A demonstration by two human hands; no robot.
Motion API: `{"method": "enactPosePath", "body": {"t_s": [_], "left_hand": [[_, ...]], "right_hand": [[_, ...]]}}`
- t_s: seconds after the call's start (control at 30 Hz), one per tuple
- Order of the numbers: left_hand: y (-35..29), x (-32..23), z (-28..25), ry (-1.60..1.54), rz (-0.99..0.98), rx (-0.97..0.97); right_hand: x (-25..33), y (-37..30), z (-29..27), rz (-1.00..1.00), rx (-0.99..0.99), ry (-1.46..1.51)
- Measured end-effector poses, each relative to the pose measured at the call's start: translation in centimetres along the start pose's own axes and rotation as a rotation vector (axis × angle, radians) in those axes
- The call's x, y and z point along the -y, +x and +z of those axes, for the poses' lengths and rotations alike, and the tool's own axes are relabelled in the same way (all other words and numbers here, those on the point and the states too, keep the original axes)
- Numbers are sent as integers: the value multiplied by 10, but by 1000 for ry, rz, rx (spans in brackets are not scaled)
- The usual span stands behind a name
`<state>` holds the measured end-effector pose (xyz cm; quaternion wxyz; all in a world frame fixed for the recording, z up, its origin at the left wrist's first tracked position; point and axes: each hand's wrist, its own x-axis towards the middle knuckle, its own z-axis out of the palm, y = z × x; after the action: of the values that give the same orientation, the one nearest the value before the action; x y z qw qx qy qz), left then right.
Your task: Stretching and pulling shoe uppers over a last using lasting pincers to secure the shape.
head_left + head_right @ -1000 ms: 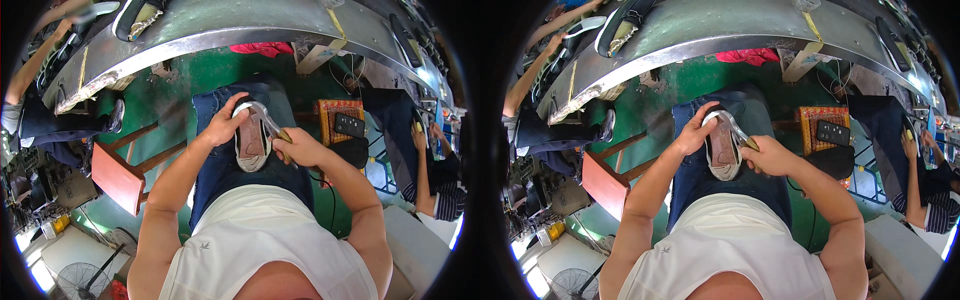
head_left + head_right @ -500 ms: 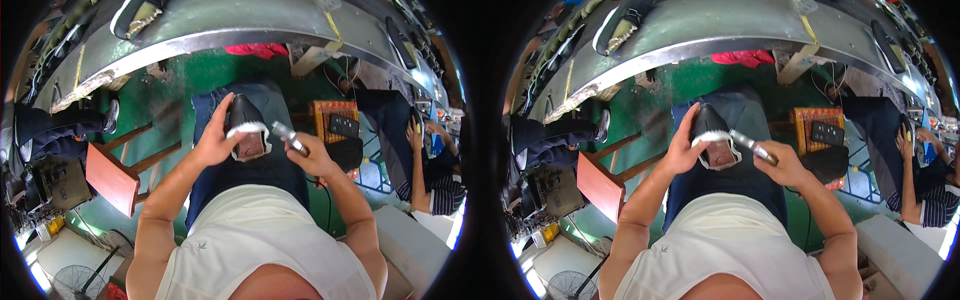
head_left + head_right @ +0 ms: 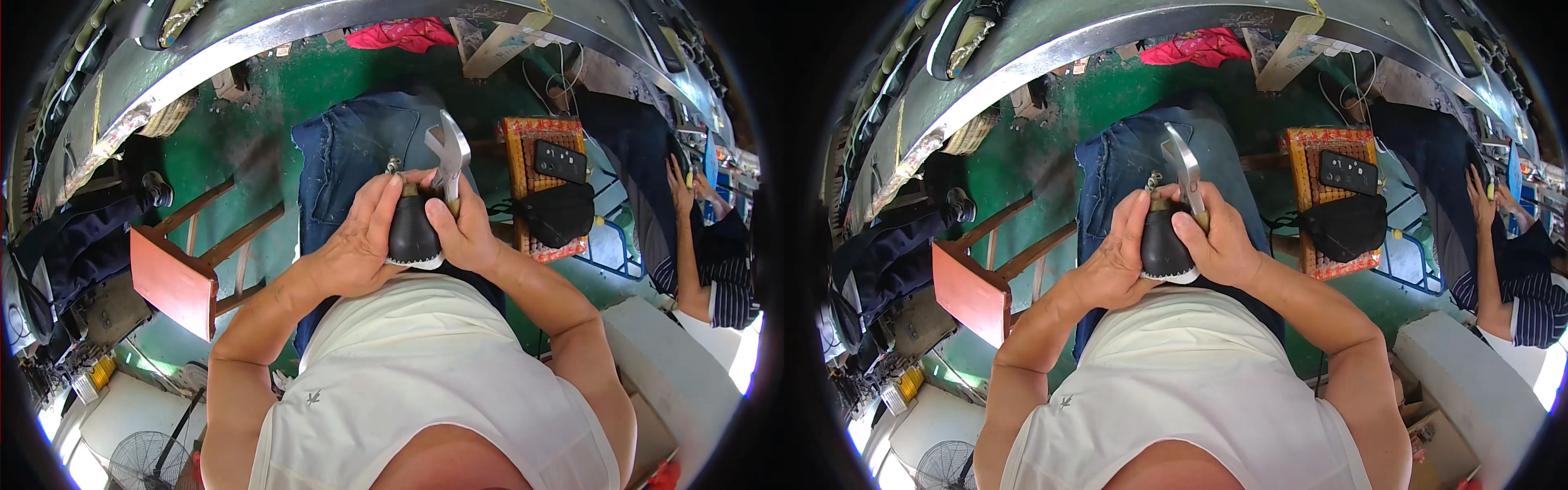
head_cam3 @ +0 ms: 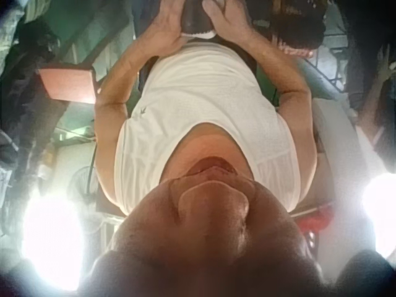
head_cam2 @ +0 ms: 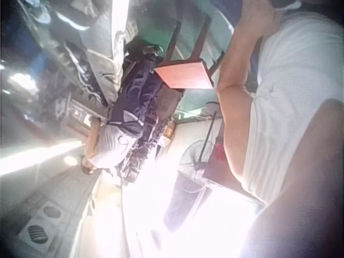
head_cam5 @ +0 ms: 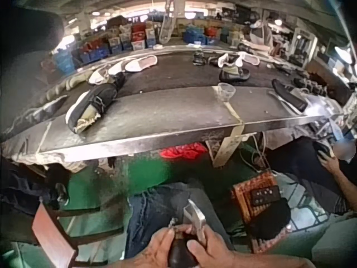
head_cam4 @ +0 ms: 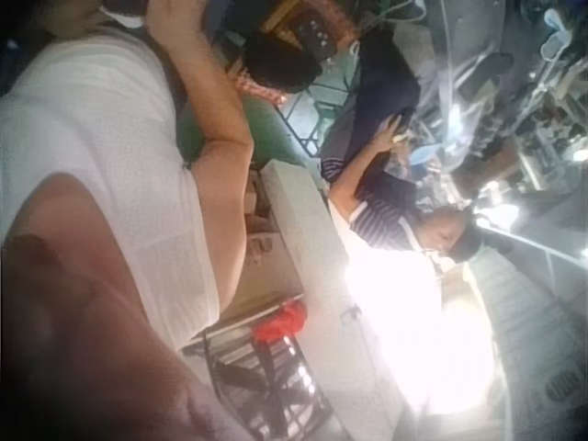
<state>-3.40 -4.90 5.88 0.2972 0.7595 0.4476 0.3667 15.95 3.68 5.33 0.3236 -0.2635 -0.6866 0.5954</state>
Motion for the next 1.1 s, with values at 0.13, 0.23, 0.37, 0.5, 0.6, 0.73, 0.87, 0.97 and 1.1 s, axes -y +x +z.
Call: {"method": "enactPosePath", "body": {"t_s": [0.13, 0.23, 0.37, 0.5, 0.6, 0.73, 0.87, 0.97, 1.1], "left_hand": [[5, 8, -9, 4, -63, 80], [17, 14, -17, -22, -65, 138], [24, 20, -18, -129, -94, 118], [28, 32, -42, -319, -183, 227], [39, 44, -61, -205, -225, 286], [51, 71, -66, 221, -300, 374], [32, 136, -40, -258, -807, 84], [17, 120, -14, -1023, -804, -546], [13, 31, 41, -562, -481, -254]], "right_hand": [[-5, 6, -2, 50, -69, -48], [8, 23, -23, 139, 88, -196], [25, 32, -50, 149, 359, -252], [25, 40, -44, 154, 277, -370], [30, 47, -46, 236, 297, -380], [21, 47, -50, 159, 267, -408], [-3, 55, -61, 133, 199, -103], [-11, 60, -68, 153, 30, 151], [-10, 88, -66, 400, -127, 87]]}}
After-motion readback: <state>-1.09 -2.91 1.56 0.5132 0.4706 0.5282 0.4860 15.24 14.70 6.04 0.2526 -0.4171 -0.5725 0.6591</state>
